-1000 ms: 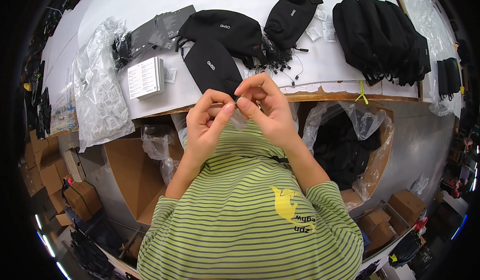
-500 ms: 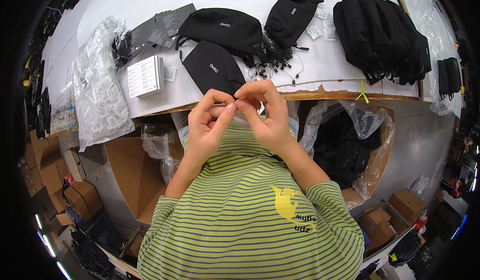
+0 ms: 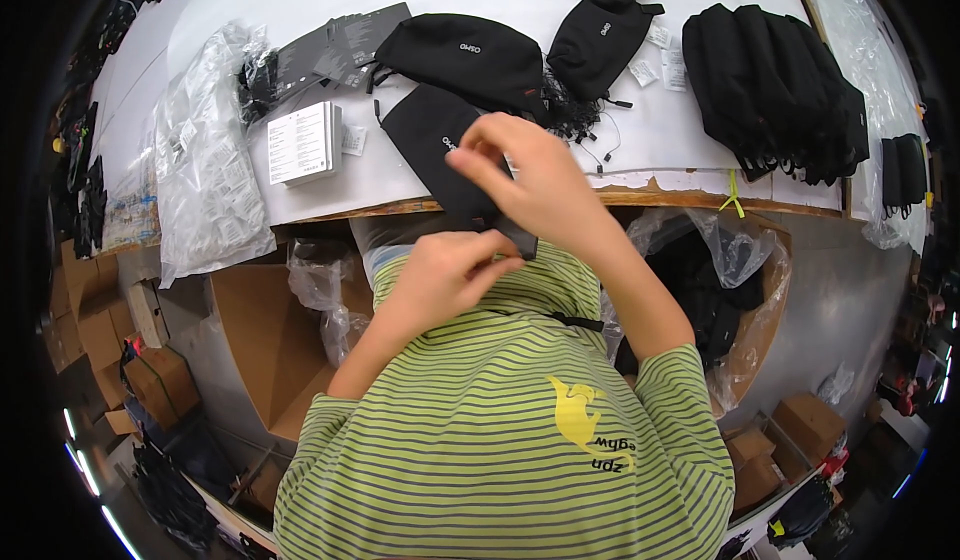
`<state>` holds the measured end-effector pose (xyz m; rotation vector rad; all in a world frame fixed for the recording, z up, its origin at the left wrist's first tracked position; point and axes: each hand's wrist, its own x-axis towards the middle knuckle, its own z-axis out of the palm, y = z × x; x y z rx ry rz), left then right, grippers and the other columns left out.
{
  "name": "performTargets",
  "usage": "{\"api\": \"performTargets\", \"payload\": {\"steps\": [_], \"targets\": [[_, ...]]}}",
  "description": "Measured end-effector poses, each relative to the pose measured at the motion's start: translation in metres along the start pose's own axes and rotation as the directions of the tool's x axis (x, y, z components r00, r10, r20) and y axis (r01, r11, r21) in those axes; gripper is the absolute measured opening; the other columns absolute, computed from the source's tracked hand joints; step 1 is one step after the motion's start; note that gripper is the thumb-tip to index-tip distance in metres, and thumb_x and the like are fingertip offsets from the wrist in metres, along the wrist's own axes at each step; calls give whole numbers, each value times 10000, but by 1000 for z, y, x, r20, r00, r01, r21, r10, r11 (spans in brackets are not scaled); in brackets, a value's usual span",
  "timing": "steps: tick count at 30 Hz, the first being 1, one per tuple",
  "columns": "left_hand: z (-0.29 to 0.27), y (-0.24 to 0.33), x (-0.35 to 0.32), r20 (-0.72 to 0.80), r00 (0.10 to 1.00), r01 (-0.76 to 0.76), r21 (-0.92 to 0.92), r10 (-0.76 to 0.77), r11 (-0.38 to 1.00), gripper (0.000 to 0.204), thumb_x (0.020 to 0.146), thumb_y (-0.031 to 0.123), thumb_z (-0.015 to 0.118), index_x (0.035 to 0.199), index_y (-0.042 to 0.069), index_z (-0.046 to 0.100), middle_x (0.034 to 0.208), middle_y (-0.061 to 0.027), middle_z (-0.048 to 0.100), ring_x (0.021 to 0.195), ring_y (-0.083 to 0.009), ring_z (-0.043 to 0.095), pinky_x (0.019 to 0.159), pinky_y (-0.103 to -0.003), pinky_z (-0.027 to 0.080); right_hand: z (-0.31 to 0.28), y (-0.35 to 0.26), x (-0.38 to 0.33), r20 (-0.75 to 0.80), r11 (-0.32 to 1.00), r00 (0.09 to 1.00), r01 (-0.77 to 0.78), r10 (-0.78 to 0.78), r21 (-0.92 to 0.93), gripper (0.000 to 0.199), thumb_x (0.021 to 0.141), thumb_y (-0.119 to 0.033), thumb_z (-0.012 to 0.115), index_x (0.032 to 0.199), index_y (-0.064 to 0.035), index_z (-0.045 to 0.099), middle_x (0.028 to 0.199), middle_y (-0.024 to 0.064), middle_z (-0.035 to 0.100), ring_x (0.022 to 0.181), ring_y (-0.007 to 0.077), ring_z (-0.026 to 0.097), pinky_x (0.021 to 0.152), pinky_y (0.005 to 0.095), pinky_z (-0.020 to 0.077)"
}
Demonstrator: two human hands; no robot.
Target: The recorder is attaching tags and small items to black pouches at a workbench.
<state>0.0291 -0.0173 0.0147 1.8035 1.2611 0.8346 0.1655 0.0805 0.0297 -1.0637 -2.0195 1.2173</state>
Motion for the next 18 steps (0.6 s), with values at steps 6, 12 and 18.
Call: {"api": "performTargets", "payload": {"steps": [6,12,18], "targets": [[16,-1,-8,161,971,-184,32,177,982,154,805,174,655,809,53,559,655,-85,565,649,-248,595,591,-370,465,62,41,0,126,639,973,222,-192,-736,440,643,-358,782,855,-58,541,1051,99,517,970,272,480,823,375,402],[-1,-7,-8,18,995,-98,-44,99,994,163,789,133,688,900,56,598,915,-84,606,877,-249,568,752,-356,446,39,48,-11,-8,801,953,249,-301,-544,258,712,-171,689,908,-43,579,939,90,603,885,253,573,805,366,436],[-35,-36,7,-369,890,14,612,269,791,362,719,149,713,1060,127,595,1106,-22,555,1074,-248,473,927,-377,290,5,8,-15,-168,838,903,280,-396,-469,95,790,-105,660,853,-55,610,770,58,640,601,228,608,524,321,474]]}}
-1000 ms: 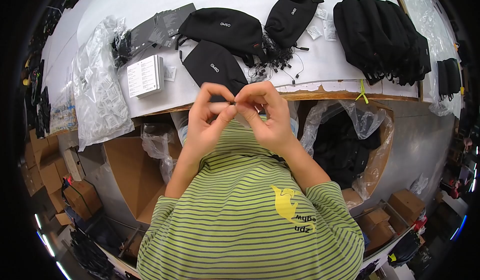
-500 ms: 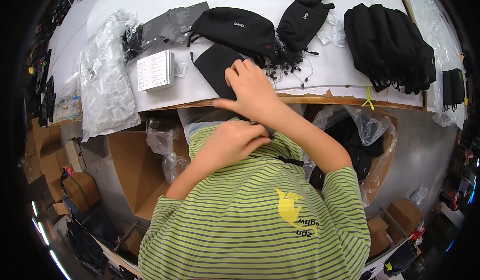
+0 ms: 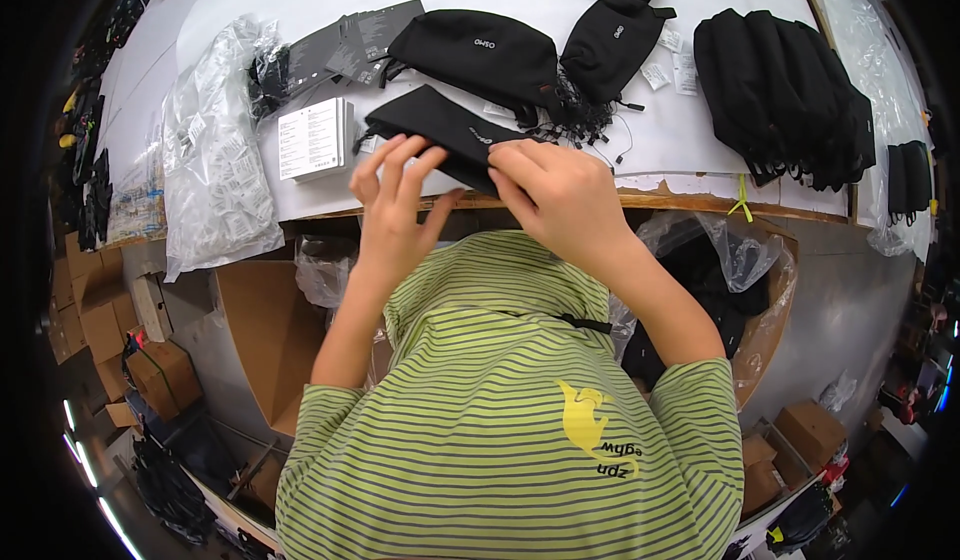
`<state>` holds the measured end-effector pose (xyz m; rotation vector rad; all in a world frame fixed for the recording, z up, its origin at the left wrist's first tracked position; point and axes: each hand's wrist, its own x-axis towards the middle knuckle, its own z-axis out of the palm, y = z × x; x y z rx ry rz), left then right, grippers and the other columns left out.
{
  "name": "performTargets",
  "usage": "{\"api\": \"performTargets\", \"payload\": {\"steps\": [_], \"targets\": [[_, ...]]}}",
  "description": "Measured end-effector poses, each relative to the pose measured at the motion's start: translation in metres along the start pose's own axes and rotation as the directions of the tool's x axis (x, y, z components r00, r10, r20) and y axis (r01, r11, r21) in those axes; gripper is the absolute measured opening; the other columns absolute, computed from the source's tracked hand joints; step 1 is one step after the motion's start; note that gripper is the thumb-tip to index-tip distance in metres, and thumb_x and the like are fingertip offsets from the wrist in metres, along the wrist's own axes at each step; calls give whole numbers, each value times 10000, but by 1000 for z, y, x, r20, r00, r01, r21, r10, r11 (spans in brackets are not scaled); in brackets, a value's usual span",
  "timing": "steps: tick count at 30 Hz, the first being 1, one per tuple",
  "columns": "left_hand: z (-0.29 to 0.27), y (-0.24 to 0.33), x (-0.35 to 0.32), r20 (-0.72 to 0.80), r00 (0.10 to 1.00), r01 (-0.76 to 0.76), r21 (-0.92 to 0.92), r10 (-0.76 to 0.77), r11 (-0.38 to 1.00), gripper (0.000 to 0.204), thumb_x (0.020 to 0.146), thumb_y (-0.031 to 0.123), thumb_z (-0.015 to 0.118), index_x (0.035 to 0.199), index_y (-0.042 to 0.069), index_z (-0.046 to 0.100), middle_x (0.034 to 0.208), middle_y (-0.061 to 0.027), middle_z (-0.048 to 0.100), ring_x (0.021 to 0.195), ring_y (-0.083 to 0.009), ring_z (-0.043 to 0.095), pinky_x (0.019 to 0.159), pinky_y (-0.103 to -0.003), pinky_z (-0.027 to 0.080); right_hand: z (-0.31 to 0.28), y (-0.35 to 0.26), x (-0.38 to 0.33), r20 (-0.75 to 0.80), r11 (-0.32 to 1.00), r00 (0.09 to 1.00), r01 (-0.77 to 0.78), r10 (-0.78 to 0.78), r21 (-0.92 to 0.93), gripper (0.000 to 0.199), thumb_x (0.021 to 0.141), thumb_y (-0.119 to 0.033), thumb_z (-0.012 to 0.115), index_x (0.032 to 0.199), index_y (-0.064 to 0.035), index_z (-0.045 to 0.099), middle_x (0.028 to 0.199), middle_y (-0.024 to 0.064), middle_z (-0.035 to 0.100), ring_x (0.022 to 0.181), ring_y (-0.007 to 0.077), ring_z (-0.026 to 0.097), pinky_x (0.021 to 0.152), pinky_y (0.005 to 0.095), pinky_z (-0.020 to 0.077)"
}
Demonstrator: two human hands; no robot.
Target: The recorder is attaching tags and small items to black pouches at a workbench.
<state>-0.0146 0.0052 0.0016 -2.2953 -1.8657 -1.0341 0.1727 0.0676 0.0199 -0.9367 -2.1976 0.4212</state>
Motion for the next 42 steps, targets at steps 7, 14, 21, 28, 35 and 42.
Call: {"api": "performTargets", "payload": {"steps": [7,14,21,28,35,42], "targets": [[-15,-14,10,15,972,-235,81,235,969,239,655,160,716,887,161,659,903,80,614,875,-141,524,827,-327,294,-15,-14,9,94,995,994,41,-49,85,86,786,-105,666,827,-66,601,723,42,617,553,223,586,497,308,453],[-19,-12,1,10,959,-283,9,283,959,195,640,127,709,825,158,657,813,78,610,773,-126,534,758,-302,292,-26,-23,9,311,987,949,-86,41,134,106,793,-42,655,892,-7,633,811,87,666,689,216,650,596,274,489],[-39,-5,7,-34,994,-104,-43,102,994,240,590,53,766,793,83,642,719,-2,595,646,-170,524,663,-293,304,-28,-2,-5,214,785,935,-355,285,508,767,658,-276,825,1301,-73,458,1225,135,542,1164,237,510,999,352,371],[-40,-4,6,-86,996,-5,-152,-8,988,177,652,32,756,759,59,617,690,-31,586,605,-185,510,611,-300,322,-11,14,-33,281,742,810,-585,514,328,343,751,-55,721,1054,-7,566,897,108,689,880,194,676,828,292,485],[-52,-26,-5,32,994,102,-64,-100,993,152,687,87,742,743,54,605,681,-38,566,620,-211,506,604,-315,328,-48,30,-33,256,760,800,-598,543,254,187,769,-22,671,955,-10,660,866,88,692,815,182,664,767,261,481],[-58,-30,-15,170,947,296,-124,-274,947,176,719,129,729,721,31,582,689,-57,572,653,-233,494,635,-328,348,-70,48,-27,-49,739,839,-448,542,503,106,757,17,690,850,32,642,755,61,677,710,111,630,679,225,469]]}}
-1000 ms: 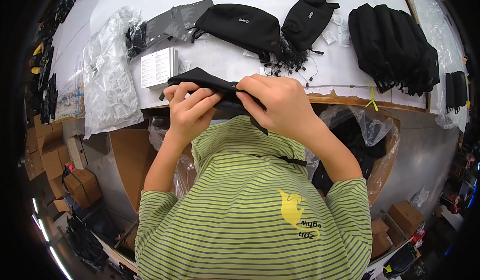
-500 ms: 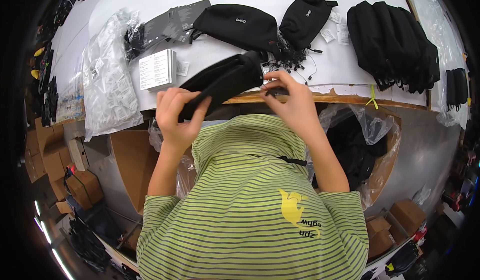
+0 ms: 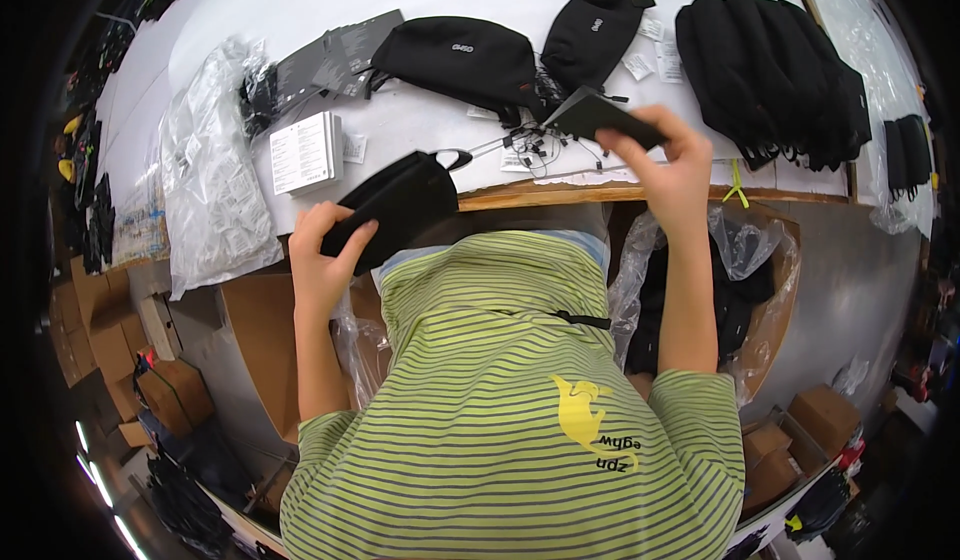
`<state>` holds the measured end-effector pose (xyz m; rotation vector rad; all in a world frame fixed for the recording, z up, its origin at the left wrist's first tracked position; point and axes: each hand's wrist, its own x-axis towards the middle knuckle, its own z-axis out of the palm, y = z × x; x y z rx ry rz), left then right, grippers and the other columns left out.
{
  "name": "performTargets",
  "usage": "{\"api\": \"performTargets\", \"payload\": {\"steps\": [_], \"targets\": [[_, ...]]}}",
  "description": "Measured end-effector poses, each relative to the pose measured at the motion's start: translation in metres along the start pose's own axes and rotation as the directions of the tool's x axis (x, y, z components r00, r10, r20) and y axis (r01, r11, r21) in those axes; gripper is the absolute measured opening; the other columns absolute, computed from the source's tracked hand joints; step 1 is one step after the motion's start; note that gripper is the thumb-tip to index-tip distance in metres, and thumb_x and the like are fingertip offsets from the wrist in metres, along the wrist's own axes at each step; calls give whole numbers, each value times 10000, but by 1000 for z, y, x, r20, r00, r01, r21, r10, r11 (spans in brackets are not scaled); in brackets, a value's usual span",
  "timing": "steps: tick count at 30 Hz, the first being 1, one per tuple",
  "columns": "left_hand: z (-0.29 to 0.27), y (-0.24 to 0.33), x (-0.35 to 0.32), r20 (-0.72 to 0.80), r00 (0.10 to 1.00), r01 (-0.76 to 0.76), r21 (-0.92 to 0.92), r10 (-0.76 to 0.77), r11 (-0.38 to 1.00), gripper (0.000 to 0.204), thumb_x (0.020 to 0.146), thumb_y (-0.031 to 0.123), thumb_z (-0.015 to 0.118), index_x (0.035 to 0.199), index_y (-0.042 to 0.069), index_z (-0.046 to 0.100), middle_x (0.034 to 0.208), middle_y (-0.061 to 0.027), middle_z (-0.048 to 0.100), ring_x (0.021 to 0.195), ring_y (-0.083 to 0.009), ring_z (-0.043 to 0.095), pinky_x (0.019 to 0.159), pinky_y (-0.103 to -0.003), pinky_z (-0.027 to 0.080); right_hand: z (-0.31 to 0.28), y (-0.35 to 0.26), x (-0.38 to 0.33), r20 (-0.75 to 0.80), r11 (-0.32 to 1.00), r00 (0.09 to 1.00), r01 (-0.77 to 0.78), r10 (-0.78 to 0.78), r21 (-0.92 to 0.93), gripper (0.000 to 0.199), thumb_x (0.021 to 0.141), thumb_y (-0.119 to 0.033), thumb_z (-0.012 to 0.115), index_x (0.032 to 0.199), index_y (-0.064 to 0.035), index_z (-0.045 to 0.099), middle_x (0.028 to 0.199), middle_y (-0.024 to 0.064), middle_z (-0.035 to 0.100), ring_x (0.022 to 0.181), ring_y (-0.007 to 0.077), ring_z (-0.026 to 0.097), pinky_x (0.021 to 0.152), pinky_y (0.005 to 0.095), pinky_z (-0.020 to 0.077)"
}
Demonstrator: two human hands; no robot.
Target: The recorder is attaching tags and small items to black pouches at a workbench.
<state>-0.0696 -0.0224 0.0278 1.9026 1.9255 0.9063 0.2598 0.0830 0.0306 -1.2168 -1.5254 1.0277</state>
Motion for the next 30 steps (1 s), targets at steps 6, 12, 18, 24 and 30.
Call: {"api": "performTargets", "payload": {"steps": [6,12,18,24,30], "targets": [[12,8,-5,115,993,34,-5,-34,999,212,712,159,745,754,17,593,715,-85,569,689,-263,482,648,-350,382,37,23,34,-153,583,949,-38,275,811,155,797,-60,712,898,-16,603,875,63,617,794,129,578,694,249,470],[14,13,-8,321,946,96,-124,-52,988,232,707,184,750,776,21,601,705,-82,553,700,-253,461,670,-339,380,91,40,28,379,-160,802,-345,462,925,287,866,-383,647,887,-98,625,793,63,615,711,188,580,683,327,487],[16,11,-4,357,933,74,-94,-36,993,242,712,193,747,781,15,598,697,-81,547,691,-248,442,669,-334,377,108,42,18,574,-157,770,-553,279,818,327,947,-404,504,866,-95,576,583,-8,378,488,128,342,493,259,296],[16,9,-7,348,937,66,-89,-31,994,237,715,192,745,789,18,602,700,-81,548,692,-250,439,669,-333,381,97,35,27,418,29,716,-521,559,853,287,943,-348,534,925,-70,601,536,-51,336,410,72,245,413,230,210],[15,20,-2,427,897,-122,-17,117,992,217,708,178,748,806,35,617,866,-71,582,815,-246,509,764,-347,393,91,12,16,109,805,946,-317,305,501,294,845,-253,710,627,-129,556,545,-92,474,447,-3,364,425,183,259]]}}
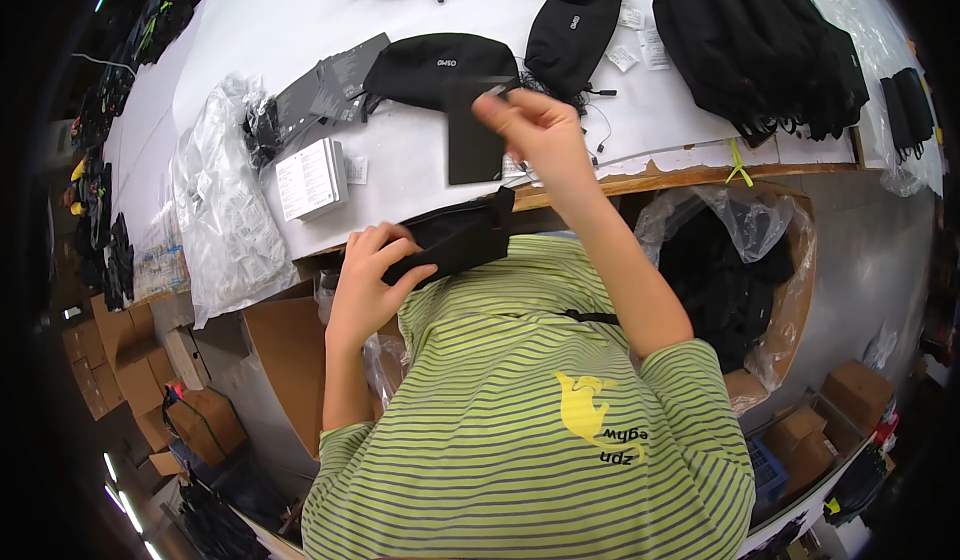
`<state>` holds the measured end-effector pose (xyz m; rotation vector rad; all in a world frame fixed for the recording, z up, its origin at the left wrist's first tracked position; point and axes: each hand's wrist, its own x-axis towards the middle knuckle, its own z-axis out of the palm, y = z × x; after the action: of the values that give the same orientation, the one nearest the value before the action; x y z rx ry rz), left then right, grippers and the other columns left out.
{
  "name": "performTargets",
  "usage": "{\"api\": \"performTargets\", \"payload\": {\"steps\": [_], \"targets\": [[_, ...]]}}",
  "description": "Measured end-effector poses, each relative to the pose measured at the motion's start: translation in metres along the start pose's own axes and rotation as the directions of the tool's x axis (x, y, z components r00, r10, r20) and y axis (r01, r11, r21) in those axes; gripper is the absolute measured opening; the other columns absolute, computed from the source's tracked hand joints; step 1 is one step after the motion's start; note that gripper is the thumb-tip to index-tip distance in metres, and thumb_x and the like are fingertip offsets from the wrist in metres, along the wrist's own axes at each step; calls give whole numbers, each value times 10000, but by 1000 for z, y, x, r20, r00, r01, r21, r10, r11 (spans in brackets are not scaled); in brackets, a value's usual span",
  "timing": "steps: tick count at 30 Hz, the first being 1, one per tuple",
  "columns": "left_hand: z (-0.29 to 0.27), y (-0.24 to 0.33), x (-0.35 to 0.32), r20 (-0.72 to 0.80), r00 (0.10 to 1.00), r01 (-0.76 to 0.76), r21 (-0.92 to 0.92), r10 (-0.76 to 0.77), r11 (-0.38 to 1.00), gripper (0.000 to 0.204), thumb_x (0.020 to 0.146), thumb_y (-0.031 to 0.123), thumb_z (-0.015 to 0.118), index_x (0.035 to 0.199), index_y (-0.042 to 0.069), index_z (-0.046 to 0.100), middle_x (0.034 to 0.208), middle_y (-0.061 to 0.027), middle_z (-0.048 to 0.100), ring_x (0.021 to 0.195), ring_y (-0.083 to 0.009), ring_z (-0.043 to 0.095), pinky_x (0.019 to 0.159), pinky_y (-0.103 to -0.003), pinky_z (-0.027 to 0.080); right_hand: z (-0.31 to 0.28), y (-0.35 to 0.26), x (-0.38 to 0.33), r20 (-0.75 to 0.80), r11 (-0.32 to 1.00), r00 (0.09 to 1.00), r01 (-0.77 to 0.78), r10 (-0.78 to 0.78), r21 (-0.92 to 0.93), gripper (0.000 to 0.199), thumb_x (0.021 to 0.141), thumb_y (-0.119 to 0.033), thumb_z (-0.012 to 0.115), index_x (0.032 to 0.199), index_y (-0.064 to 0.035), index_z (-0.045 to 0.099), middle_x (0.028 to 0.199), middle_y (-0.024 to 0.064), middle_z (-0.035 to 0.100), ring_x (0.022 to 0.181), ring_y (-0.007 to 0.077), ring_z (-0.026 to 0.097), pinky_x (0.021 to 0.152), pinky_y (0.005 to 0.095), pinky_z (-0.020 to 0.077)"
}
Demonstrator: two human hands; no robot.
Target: The recorder is attaching tags and small items to black pouches at a workbench.
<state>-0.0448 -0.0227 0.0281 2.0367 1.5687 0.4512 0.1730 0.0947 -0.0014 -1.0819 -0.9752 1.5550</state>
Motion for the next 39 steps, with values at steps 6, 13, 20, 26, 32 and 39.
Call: {"api": "performTargets", "payload": {"steps": [6,13,20,26,32,39], "targets": [[-2,14,9,-175,962,-191,120,210,974,227,673,129,748,857,61,633,1202,-84,527,1095,-267,518,904,-382,366,21,-17,-40,585,393,797,495,150,-775,323,845,-376,599,745,-79,676,620,119,611,595,325,601,571,401,481],[-6,-6,14,69,974,-216,34,214,976,192,760,166,713,883,63,607,884,-61,600,1030,-250,523,935,-404,354,7,-16,-51,631,492,732,462,259,-738,282,832,-326,650,796,-50,611,754,101,672,696,297,636,594,380,471],[-14,-85,71,-147,983,-42,421,114,906,246,760,78,675,981,86,568,970,-77,596,1050,-265,503,993,-421,313,-5,3,-52,601,570,763,390,239,-723,269,763,-243,736,887,-32,622,794,92,686,690,231,644,585,318,460],[-19,-118,92,55,997,-82,715,60,694,336,622,75,763,904,92,580,969,-55,604,1008,-290,497,1026,-456,294,-6,4,-56,606,592,778,414,163,-691,183,763,-212,720,836,-56,659,817,73,684,722,278,640,655,348,495],[-38,-78,95,-17,1000,23,218,-20,976,136,714,88,722,739,52,594,779,-54,619,938,-257,520,918,-390,369,-8,-24,-51,635,437,773,577,-17,-690,138,732,-123,723,844,-55,680,851,39,671,635,211,640,576,288,502],[-22,4,69,-428,870,-277,-11,246,961,183,725,163,762,821,62,642,894,-22,633,929,-202,560,920,-367,368,0,-42,-41,656,241,716,698,-238,-675,126,732,-120,718,837,-67,672,927,11,667,604,207,622,553,292,489]]}}
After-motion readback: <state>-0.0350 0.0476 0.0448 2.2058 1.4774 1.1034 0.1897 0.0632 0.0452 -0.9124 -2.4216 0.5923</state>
